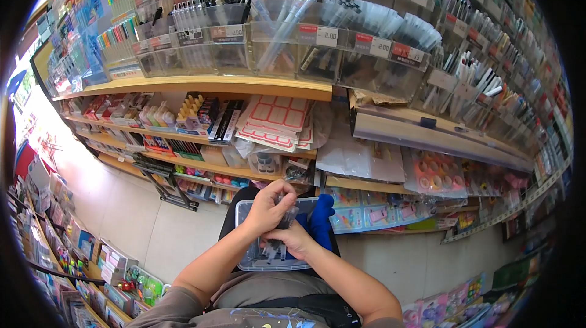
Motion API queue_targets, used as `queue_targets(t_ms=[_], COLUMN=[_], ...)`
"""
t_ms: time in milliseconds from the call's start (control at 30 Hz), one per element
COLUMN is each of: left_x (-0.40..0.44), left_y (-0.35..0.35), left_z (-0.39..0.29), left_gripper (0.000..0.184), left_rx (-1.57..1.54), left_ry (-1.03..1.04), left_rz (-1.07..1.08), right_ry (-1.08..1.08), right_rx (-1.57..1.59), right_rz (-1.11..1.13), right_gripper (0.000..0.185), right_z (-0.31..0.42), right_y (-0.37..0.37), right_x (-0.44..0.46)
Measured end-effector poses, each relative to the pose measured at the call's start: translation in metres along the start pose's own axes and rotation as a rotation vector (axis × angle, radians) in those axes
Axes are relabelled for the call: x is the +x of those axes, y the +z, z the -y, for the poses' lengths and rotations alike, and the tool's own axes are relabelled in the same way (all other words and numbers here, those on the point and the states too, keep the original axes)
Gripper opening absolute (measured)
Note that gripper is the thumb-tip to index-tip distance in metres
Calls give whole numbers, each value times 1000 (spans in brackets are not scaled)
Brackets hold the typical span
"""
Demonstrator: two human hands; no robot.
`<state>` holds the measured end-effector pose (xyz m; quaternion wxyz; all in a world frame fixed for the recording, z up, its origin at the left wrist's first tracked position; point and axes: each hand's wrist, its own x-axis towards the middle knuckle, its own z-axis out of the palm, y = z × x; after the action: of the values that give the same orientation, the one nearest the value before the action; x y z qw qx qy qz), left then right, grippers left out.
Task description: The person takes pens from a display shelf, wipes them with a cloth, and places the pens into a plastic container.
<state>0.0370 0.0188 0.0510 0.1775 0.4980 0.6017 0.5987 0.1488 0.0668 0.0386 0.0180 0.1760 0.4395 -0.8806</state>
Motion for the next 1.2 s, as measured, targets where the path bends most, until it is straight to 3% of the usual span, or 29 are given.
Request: queue_targets(t_ms=[100, 200, 300, 367, 400, 467, 500, 567, 633, 700, 733, 800, 867, 967, 1000, 1100, 1133, 1200], left_x=[1, -11, -18, -21, -22, -20, -20, -18, -18, -23, -24, -21, -28, -33, -35, -40, -43, -49], left_y=[9, -5, 0, 1, 12, 9, 5, 3, 2, 5, 3, 5, 6, 0, 0, -11, -12, -13], left_z=[-2, 3, 4, 8, 24, 16, -3, -15, -10, -4, -17, -7, -12, -32, -38, -25, -37, -34], left_gripper=[34, 42, 45, 49, 56, 64, 63, 56, 53, 55, 60, 64, 67, 65, 48, 21, 17, 17], left_rx=[-488, -444, -492, -290, -404, -431, -496, -480, -322, -347, -389, -259, -478, -550, -468, -333, -400, -424], left_ry=[-56, -324, -274, -325, -111, -224, -414, -547, -535, -458, -402, -33, -335, -500, -462, -514, -481, -517], left_rz=[-205, -26, 92, 257, 191, 327, 421, 436, 532, 487, 430, 381, 393, 391, 353, 540, 461, 458], right_ry=[-68, -186, -482, -553, -611, -707, -769, -710, -640, -612, -552, -478, -454, -369, -307, -397, -420, -439], right_rx=[-56, -28, -14, -26, -1, -51, -88, -141, -276, -414, -428, -412, -358, -326, -267, -143, -38, 88], right_rz=[-23, -145, -266, -365, -381, -336, -317, -345, -312, -250, -232, -190, -141, -139, -120, -92, -67, -45], right_gripper=[11, 6, 7, 10, 11, 11, 11, 10, 11, 6, 5, 5, 6, 6, 8, 16, 29, 34], right_z=[1, 9, 20, 37, 40, 50, 52, 56, 51, 47, 49, 51, 51, 53, 57, 58, 61, 67], right_y=[0, 1, -6, 0, -3, -3, -3, 4, 1, 0, 3, 8, 5, 4, 6, 8, 10, 9], right_x=[0, 0, 3, -2, 0, -1, 0, -7, -7, -8, -11, -15, -14, -14, -18, -20, -24, -27])
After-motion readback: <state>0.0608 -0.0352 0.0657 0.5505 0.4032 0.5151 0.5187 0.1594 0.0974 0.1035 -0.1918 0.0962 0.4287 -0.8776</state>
